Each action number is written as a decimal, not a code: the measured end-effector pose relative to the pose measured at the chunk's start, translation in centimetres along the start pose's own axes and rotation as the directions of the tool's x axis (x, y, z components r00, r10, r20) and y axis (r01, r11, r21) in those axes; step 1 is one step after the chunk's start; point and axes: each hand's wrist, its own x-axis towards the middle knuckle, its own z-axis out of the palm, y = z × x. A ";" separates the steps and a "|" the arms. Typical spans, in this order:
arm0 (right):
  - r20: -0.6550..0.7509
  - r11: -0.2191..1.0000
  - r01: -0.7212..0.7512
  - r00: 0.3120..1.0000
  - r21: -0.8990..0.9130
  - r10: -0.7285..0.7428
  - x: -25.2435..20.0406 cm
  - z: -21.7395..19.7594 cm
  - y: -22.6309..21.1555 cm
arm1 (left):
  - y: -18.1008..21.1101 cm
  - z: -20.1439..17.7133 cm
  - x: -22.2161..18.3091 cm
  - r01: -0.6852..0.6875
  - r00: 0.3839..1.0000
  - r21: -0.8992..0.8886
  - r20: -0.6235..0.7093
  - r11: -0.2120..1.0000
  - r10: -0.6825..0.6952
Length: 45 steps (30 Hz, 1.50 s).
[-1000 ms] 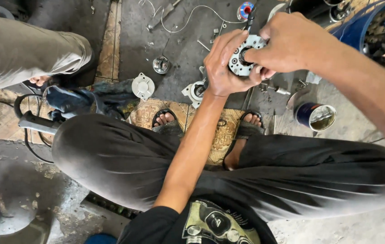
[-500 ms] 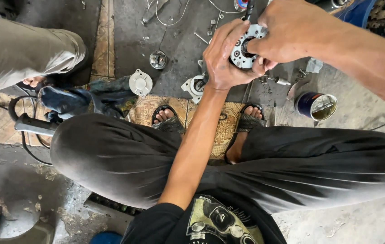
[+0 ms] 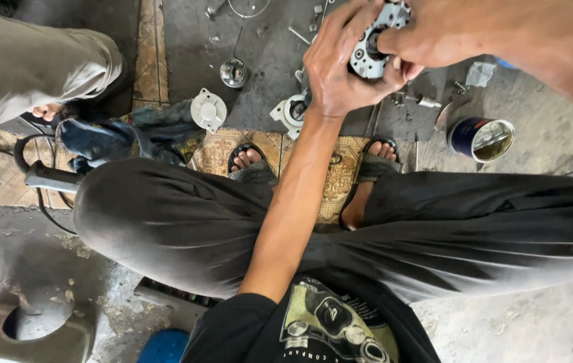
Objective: The person is reassembling a mechanical component, likely a starter motor, by fitting internal gears and housings together.
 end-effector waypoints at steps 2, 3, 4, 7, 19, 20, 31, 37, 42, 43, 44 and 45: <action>0.003 1.000 0.009 1.000 -0.015 -0.009 -1.0 -0.3 -1.3 | 0.3 -0.2 0.2 0.002 1.000 0.005 -0.003 1.000 -0.002; 0.010 0.999 0.015 1.000 -0.029 -0.015 -1.5 -0.4 -2.0 | 0.5 -0.3 0.2 0.009 1.000 0.010 -0.004 1.000 -0.009; 0.012 1.000 0.016 1.000 -0.024 -0.015 -0.7 -0.3 -0.8 | 0.3 -0.1 0.0 0.010 1.000 0.012 0.001 1.000 -0.010; 0.049 1.000 -0.023 0.999 0.015 0.022 0.2 0.1 0.5 | -0.8 0.1 -0.7 -0.010 1.000 0.045 0.010 0.999 0.010; 0.086 0.987 -0.135 0.986 -0.090 0.143 -2.4 -1.6 -2.1 | 0.6 -0.6 0.0 0.011 1.000 -0.011 0.020 1.000 -0.011; 0.077 0.997 -0.047 0.996 -0.062 0.051 -2.7 -1.9 -2.6 | 0.2 -0.4 -0.2 0.014 1.000 -0.003 0.024 1.000 -0.014; -0.074 0.198 0.121 0.649 -0.973 -0.757 -4.8 -2.1 0.4 | 0.5 -0.3 -0.2 0.054 0.998 -0.030 0.016 0.998 -0.053; 0.087 -0.187 -0.106 0.599 -0.977 -0.796 -4.7 -2.3 -0.7 | 0.7 -0.3 -0.1 0.057 0.998 -0.022 0.023 0.998 -0.056; 0.151 -0.361 -0.210 0.642 -0.908 -0.752 -5.2 -1.8 -1.4 | -0.1 0.1 -0.5 0.032 0.999 -0.007 0.009 0.999 -0.032; 0.151 -0.362 -0.210 0.643 -0.908 -0.751 -5.3 -1.8 -1.7 | -0.2 0.1 -0.4 0.033 0.999 -0.007 0.008 0.999 -0.033; 0.171 -0.390 -0.209 0.648 -0.897 -0.742 -5.5 -1.6 -1.9 | -0.2 0.2 -0.4 0.029 1.000 -0.007 0.001 1.000 -0.029; 0.192 -0.417 -0.208 0.653 -0.885 -0.733 -5.6 -1.5 -2.1 | -0.2 0.2 -0.4 0.026 1.000 -0.007 -0.006 1.000 -0.026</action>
